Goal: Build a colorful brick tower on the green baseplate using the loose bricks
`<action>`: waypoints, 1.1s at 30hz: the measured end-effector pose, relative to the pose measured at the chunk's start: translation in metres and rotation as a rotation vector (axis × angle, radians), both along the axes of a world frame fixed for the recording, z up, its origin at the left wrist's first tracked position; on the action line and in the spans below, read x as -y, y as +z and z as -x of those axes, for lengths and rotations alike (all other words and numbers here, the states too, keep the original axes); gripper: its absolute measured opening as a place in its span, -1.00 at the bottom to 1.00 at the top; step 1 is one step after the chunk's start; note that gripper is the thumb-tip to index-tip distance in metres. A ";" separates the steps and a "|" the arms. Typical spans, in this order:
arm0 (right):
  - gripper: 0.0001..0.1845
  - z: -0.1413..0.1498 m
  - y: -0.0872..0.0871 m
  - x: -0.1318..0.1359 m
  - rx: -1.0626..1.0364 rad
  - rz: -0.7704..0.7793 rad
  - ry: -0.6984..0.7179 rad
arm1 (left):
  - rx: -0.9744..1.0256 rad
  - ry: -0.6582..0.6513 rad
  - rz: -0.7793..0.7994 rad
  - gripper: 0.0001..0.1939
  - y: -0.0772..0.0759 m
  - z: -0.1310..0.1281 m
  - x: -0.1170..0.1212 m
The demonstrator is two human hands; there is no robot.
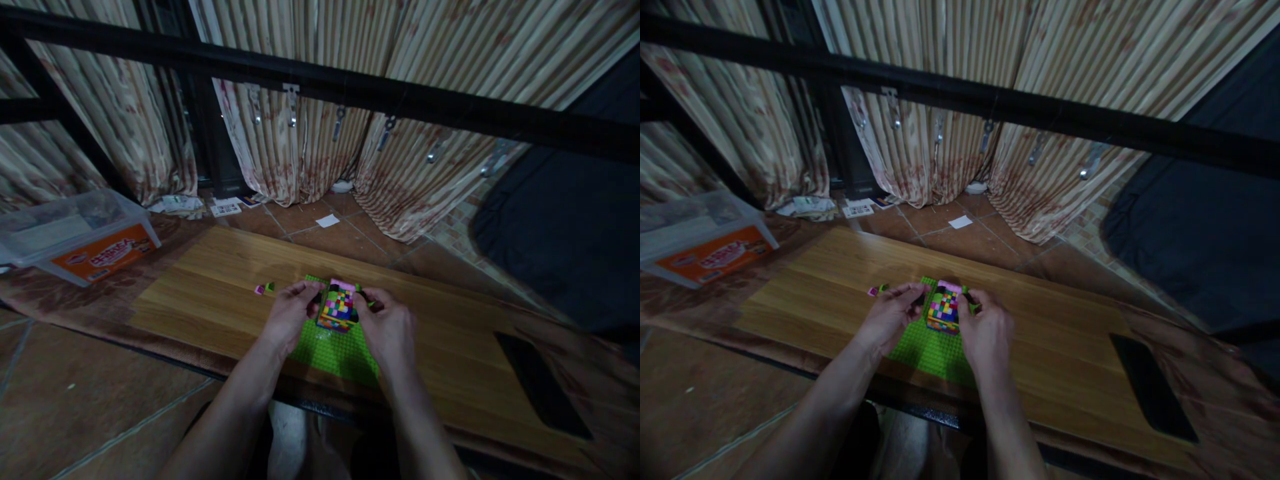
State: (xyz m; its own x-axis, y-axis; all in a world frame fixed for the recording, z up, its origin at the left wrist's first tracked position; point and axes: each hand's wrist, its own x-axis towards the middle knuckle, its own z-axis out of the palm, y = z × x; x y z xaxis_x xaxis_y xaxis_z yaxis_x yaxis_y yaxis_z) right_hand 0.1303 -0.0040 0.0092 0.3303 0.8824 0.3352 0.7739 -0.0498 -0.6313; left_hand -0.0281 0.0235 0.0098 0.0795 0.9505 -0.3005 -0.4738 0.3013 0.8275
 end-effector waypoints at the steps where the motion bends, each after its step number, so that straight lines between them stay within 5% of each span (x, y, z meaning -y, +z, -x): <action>1: -0.70 -0.003 0.001 0.001 -0.004 -0.017 0.048 | -0.002 0.004 0.001 -0.77 0.000 0.000 0.000; 8: -0.69 -0.019 0.001 0.002 -0.129 0.004 0.325 | -0.018 0.004 -0.004 -0.80 -0.002 0.000 -0.001; 20: -0.65 -0.020 -0.019 -0.006 -0.378 -0.020 0.150 | -0.037 0.005 0.000 -0.83 -0.002 0.000 -0.002; 28: -0.56 -0.021 -0.013 -0.009 -0.527 -0.118 0.072 | -0.041 0.016 0.006 -0.83 -0.001 0.000 -0.001; 33: -0.49 -0.007 -0.020 -0.017 -0.745 -0.031 0.064 | -0.055 0.011 0.001 -0.86 0.001 0.000 0.000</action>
State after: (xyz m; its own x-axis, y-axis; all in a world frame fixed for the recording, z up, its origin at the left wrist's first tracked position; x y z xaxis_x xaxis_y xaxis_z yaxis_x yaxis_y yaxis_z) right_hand 0.1373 0.0129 -0.0104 0.4279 0.9013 0.0675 0.1416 0.0068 -0.9899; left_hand -0.0283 0.0236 0.0108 0.0526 0.9508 -0.3052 -0.4306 0.2974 0.8521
